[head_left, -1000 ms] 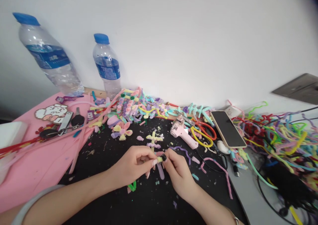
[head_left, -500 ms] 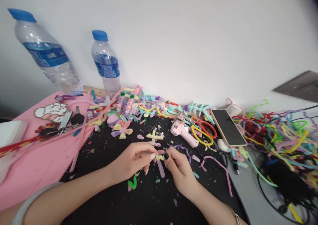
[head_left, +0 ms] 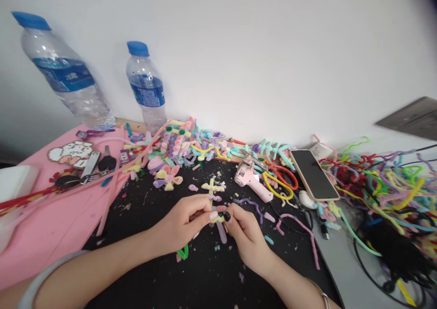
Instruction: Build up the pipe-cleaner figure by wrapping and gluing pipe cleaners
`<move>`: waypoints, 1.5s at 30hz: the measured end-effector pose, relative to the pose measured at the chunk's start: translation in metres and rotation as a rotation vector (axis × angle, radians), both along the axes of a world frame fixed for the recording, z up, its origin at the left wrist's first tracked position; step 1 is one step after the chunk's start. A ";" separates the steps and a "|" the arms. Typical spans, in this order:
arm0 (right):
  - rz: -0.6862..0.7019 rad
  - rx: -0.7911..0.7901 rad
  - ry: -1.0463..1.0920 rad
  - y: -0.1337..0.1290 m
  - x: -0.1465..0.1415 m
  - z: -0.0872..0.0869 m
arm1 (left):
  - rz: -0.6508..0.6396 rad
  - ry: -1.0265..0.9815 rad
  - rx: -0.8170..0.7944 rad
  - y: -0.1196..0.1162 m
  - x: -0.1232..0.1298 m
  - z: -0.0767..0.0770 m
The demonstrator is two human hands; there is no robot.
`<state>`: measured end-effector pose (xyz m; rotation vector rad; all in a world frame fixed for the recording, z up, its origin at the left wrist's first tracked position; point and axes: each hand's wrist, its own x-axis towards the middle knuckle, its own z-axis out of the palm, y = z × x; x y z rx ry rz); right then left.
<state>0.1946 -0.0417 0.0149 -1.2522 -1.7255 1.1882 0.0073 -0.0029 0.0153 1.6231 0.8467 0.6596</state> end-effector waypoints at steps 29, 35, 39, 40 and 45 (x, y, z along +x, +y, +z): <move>-0.018 0.113 -0.538 0.021 0.015 0.006 | -0.004 0.294 0.519 0.016 -0.009 -0.017; -0.062 0.092 -0.277 0.021 0.022 0.007 | 0.107 0.266 0.411 0.014 -0.009 -0.003; -0.034 0.154 -0.213 0.015 0.016 0.008 | 0.041 0.193 0.304 0.011 -0.005 0.003; -0.014 0.168 -0.212 0.013 0.013 0.008 | 0.026 0.180 0.282 0.010 -0.004 0.003; 0.058 0.196 -0.207 0.007 0.005 0.005 | 0.015 0.139 0.227 0.006 0.000 -0.002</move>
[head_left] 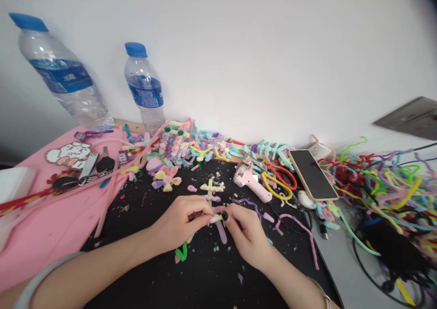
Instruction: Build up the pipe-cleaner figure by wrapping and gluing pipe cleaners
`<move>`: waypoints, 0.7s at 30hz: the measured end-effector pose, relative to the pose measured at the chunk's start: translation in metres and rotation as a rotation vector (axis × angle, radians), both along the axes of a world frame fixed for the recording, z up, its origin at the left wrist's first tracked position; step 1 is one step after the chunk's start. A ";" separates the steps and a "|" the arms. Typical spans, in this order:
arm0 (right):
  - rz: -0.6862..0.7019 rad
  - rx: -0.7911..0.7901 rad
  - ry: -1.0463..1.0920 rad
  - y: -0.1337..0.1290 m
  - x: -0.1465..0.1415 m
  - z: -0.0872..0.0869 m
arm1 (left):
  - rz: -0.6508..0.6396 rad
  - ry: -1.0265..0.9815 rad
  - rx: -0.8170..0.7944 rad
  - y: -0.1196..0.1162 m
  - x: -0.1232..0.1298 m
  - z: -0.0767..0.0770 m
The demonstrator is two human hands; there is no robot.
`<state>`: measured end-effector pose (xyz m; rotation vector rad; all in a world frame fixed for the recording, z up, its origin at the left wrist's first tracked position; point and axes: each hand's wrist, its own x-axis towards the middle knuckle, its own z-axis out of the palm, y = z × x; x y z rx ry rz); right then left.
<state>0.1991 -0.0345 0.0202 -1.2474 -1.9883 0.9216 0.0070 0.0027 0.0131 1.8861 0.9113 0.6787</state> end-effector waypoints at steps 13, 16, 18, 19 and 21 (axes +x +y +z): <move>0.098 -0.079 0.097 -0.002 -0.005 0.002 | -0.072 -0.031 -0.041 -0.001 0.001 0.005; 0.078 -0.110 0.123 -0.002 -0.005 0.002 | -0.060 -0.043 -0.079 0.000 0.001 0.005; 0.031 -0.113 0.152 -0.002 -0.004 0.000 | -0.042 -0.050 -0.112 0.002 0.001 0.004; 0.006 -0.109 0.166 -0.002 -0.003 -0.001 | -0.032 -0.053 -0.122 0.002 0.001 0.004; -0.026 -0.100 0.181 -0.001 -0.001 -0.003 | -0.017 -0.059 -0.126 0.003 0.000 0.004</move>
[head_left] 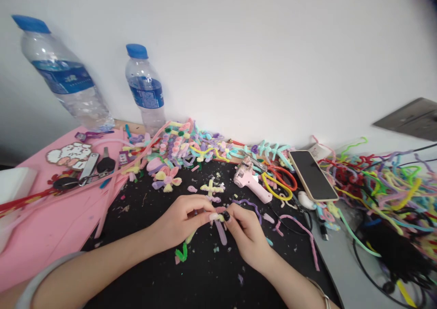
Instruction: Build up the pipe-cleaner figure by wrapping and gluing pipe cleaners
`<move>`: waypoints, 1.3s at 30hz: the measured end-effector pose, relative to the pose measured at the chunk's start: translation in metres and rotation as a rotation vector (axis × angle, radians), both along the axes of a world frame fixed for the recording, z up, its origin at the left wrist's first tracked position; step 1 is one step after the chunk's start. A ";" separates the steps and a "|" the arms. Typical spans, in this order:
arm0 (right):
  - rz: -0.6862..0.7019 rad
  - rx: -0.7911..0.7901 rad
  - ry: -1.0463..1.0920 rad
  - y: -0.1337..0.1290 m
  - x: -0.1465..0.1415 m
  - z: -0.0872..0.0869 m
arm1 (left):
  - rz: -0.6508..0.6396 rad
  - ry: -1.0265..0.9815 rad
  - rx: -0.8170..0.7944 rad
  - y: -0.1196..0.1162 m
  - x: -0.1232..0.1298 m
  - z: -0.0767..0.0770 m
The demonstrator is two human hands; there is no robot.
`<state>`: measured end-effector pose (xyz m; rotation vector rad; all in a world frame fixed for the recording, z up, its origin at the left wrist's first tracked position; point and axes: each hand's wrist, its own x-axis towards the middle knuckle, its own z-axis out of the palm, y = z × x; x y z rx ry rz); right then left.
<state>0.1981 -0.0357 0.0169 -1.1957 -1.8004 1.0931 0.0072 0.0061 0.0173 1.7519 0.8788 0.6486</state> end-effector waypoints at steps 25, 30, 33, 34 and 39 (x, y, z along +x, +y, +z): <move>-0.021 0.028 -0.009 -0.002 -0.006 -0.001 | 0.010 -0.060 -0.013 -0.011 0.004 -0.006; 0.008 0.020 -0.026 -0.004 -0.009 0.001 | -0.002 -0.093 0.028 -0.013 0.007 -0.005; 0.004 0.003 -0.029 -0.005 -0.011 0.002 | -0.010 -0.099 0.051 -0.014 0.008 -0.002; 0.001 0.000 -0.027 -0.006 -0.012 0.002 | -0.013 -0.101 0.053 -0.015 0.008 -0.002; -0.023 -0.036 0.027 -0.006 -0.012 -0.001 | -0.007 -0.095 0.045 -0.016 0.008 -0.003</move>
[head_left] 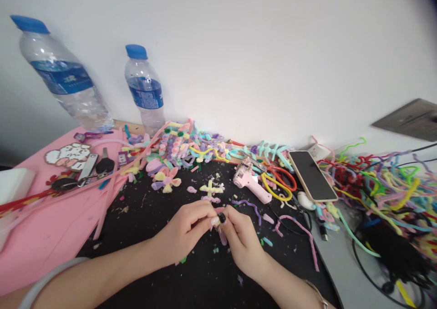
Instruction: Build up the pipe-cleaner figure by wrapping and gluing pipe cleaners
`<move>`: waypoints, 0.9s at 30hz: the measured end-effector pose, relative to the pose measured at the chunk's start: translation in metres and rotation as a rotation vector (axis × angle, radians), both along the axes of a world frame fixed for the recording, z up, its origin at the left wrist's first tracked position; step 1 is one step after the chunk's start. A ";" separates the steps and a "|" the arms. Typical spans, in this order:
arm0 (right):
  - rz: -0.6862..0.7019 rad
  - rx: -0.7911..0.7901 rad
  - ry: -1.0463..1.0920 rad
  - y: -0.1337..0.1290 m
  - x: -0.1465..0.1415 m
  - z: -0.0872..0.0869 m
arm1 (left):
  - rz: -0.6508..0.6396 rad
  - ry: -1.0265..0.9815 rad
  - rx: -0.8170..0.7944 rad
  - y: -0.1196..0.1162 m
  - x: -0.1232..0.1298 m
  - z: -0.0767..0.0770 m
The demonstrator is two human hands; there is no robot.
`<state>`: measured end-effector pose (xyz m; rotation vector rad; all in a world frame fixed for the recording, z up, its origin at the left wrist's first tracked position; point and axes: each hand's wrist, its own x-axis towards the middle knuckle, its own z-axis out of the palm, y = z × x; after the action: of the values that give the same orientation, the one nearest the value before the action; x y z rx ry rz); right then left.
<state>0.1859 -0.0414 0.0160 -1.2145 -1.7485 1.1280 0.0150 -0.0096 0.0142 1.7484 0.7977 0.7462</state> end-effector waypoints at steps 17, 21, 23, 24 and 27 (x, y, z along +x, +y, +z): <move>-0.062 -0.067 0.001 0.004 0.008 0.000 | 0.061 0.063 0.006 0.002 -0.001 -0.002; -0.087 -0.095 0.031 0.002 0.004 -0.003 | 0.061 0.065 0.021 0.002 0.000 -0.003; -0.093 -0.117 0.067 0.001 0.002 -0.004 | 0.062 0.062 0.025 0.001 0.001 -0.003; -0.094 -0.127 0.085 0.000 0.001 -0.005 | 0.063 0.062 0.026 0.001 0.001 -0.003; -0.097 -0.154 0.118 -0.001 -0.001 -0.006 | 0.069 0.067 0.027 0.001 0.001 -0.002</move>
<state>0.1851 -0.0420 0.0103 -1.2832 -1.5214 1.2689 0.0163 -0.0090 0.0123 1.7857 0.9004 0.7507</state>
